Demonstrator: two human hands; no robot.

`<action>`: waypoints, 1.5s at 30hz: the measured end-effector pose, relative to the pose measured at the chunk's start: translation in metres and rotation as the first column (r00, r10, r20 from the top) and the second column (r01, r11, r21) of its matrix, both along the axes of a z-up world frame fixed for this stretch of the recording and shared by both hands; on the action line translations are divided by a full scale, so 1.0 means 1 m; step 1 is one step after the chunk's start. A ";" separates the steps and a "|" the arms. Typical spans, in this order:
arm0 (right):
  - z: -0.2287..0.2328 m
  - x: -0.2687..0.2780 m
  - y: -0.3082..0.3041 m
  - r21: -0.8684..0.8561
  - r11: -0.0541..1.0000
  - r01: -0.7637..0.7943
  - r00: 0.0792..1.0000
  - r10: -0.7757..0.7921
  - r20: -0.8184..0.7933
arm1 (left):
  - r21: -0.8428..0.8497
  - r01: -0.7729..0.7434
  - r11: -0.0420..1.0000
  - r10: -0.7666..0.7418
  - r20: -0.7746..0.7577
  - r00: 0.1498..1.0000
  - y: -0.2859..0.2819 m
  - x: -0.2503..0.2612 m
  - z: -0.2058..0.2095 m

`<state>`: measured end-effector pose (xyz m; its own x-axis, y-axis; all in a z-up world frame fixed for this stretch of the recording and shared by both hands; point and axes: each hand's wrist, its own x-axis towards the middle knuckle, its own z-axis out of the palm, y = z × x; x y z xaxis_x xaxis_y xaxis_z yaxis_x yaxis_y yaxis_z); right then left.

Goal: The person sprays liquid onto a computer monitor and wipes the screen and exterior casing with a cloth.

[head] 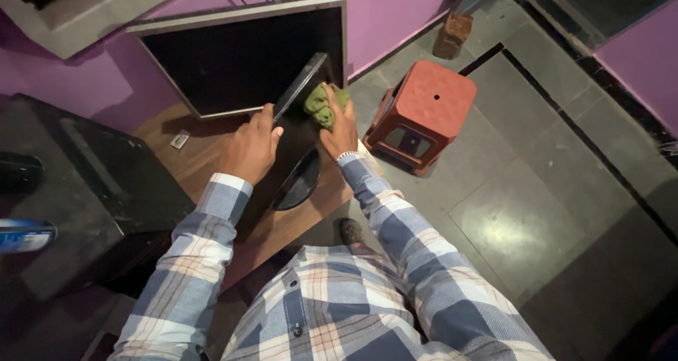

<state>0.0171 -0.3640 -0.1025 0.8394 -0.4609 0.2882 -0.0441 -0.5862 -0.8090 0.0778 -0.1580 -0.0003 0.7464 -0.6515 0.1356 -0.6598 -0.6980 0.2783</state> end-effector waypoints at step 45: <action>-0.077 0.034 -0.034 0.255 0.967 0.022 0.992 -0.053 0.115 | -0.113 -0.005 0.994 -0.002 -0.062 0.998 -0.003 0.000 -0.001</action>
